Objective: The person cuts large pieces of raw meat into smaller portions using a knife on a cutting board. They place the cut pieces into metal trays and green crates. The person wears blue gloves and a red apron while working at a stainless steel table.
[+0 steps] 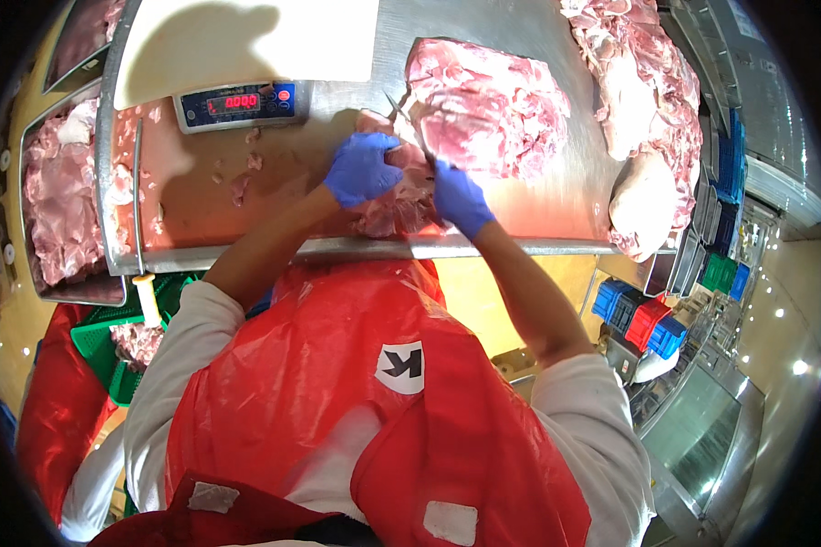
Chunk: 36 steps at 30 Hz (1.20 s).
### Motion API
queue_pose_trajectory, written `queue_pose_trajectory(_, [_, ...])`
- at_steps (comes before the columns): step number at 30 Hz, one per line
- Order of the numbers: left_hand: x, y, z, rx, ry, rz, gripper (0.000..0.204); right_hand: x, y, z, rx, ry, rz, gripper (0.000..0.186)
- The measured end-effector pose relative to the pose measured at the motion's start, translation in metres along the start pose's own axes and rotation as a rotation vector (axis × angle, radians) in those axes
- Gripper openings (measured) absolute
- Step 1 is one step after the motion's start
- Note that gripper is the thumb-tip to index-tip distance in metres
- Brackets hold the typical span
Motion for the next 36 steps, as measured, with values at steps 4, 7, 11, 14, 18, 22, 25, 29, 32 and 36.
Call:
queue_pose_trajectory(4, [-0.032, -0.002, 0.022, -0.049, 0.037, -0.016, 0.021, 0.034, -0.029, -0.033, -0.004, -0.257, 0.096, 0.029])
queue_pose_trajectory(7, [-0.032, -0.032, 0.027, -0.151, -0.011, -0.089, 0.02, 0.02, -0.021, -0.033, 0.097, -0.254, 0.163, 0.03])
queue_pose_trajectory(11, [-0.065, -0.055, 0.061, -0.21, -0.136, -0.316, 0.018, -0.048, -0.022, 0.022, 0.042, -0.277, 0.329, 0.033])
queue_pose_trajectory(14, [-0.111, -0.013, 0.095, -0.284, -0.099, -0.227, 0.018, -0.057, -0.029, 0.021, 0.152, -0.243, 0.381, 0.04])
queue_pose_trajectory(18, [-0.168, 0.001, 0.107, -0.388, 0.01, -0.319, 0.014, -0.011, -0.023, -0.004, -0.003, -0.484, 0.277, 0.038])
queue_pose_trajectory(22, [-0.207, -0.031, 0.141, -0.533, -0.229, -0.328, 0.017, -0.076, -0.015, 0.019, 0.01, -0.437, 0.261, 0.03])
queue_pose_trajectory(25, [-0.249, -0.062, 0.205, -0.831, -0.11, -0.013, 0.023, -0.165, -0.013, 0.039, -0.123, -0.668, 0.232, 0.024])
queue_pose_trajectory(29, [-0.323, -0.075, 0.306, -1.136, -0.298, -0.283, 0.033, -0.139, -0.019, 0.078, -0.088, -0.735, 0.057, 0.021])
queue_pose_trajectory(32, [-0.332, -0.079, 0.377, -1.321, -0.319, -0.396, 0.038, -0.103, -0.009, 0.082, -0.147, -0.734, -0.09, 0.025])
queue_pose_trajectory(36, [-0.352, -0.056, 0.447, -1.381, -0.223, -0.249, 0.018, -0.131, 0.004, 0.028, -0.274, -0.766, -0.236, 0.032])
Point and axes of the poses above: each hand's wrist, its own z-axis away from the middle knuckle, its own y-axis out of the palm, x = y × z, the point moved 7 cm from there along -z, towards the middle knuckle, and after that the axes turned 7 degrees about x, right-handed, at the moved point
